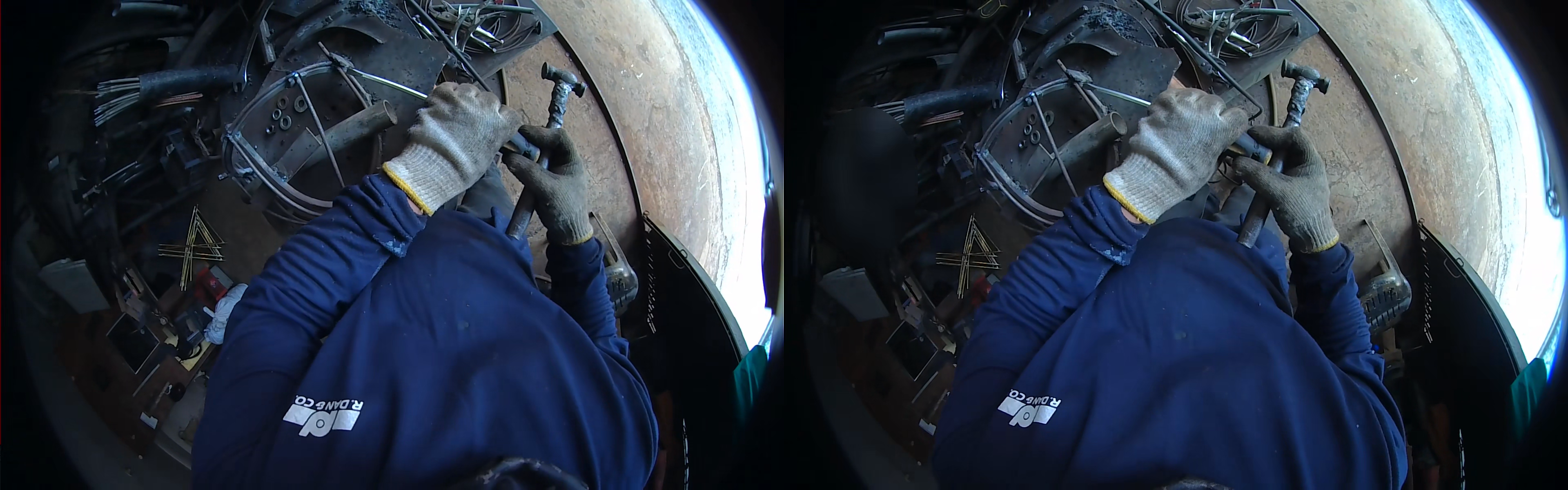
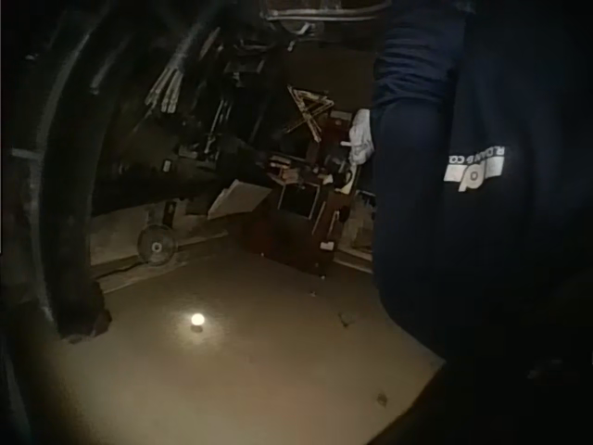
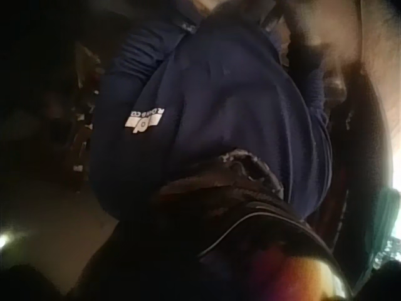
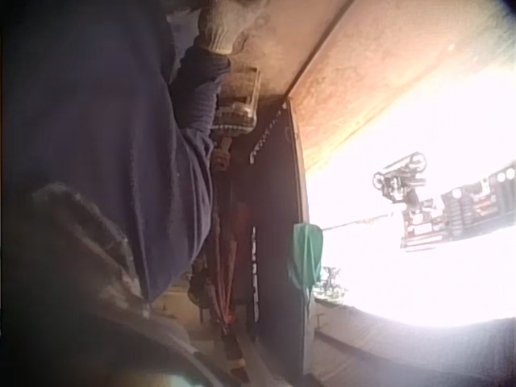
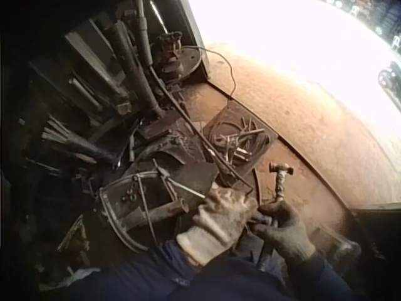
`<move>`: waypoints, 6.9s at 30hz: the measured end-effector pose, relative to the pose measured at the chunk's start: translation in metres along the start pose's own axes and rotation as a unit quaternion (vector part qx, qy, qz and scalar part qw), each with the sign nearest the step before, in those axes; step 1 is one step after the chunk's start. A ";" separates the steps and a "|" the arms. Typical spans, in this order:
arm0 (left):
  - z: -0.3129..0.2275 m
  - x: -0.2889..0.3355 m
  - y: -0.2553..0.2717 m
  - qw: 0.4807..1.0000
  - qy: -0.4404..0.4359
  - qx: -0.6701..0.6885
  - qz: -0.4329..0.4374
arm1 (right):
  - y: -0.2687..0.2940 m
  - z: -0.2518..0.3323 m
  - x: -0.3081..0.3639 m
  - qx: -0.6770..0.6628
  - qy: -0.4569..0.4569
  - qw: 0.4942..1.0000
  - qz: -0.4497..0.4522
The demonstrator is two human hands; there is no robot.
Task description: The person fits metal rods into a curved frame, using a hammer and a screwdriver to align and tap components into place.
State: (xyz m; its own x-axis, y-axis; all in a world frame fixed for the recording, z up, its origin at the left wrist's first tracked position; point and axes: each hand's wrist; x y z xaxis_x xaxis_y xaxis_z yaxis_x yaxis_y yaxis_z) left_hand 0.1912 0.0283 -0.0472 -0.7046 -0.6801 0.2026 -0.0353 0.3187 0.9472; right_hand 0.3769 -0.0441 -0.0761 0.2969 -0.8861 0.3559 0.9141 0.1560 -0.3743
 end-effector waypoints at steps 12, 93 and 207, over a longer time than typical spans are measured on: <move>0.003 -0.001 -0.005 0.998 -0.005 -0.031 0.048 | -0.001 -0.020 0.012 -0.040 0.034 0.998 -0.020; 0.013 0.000 -0.018 0.981 0.021 -0.110 0.162 | -0.082 -0.087 0.097 -0.206 0.037 0.940 -0.268; 0.030 0.046 0.037 0.966 -0.081 0.080 -0.231 | -0.006 -0.021 0.055 0.160 0.272 0.948 0.042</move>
State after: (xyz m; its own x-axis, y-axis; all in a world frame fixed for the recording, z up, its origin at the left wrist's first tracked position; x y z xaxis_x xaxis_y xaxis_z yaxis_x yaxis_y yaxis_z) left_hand 0.1363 0.0280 -0.0105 -0.6879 -0.6666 -0.2872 -0.4735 0.1122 0.8736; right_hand 0.3820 -0.1029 -0.0722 0.2661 -0.9447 -0.1915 0.9562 0.2838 -0.0711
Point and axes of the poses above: each hand's wrist, its own x-axis away from the middle knuckle, its own y-axis out of the back of the hand, z = x × y, and after that the axes turned 14 degrees about z, right-handed
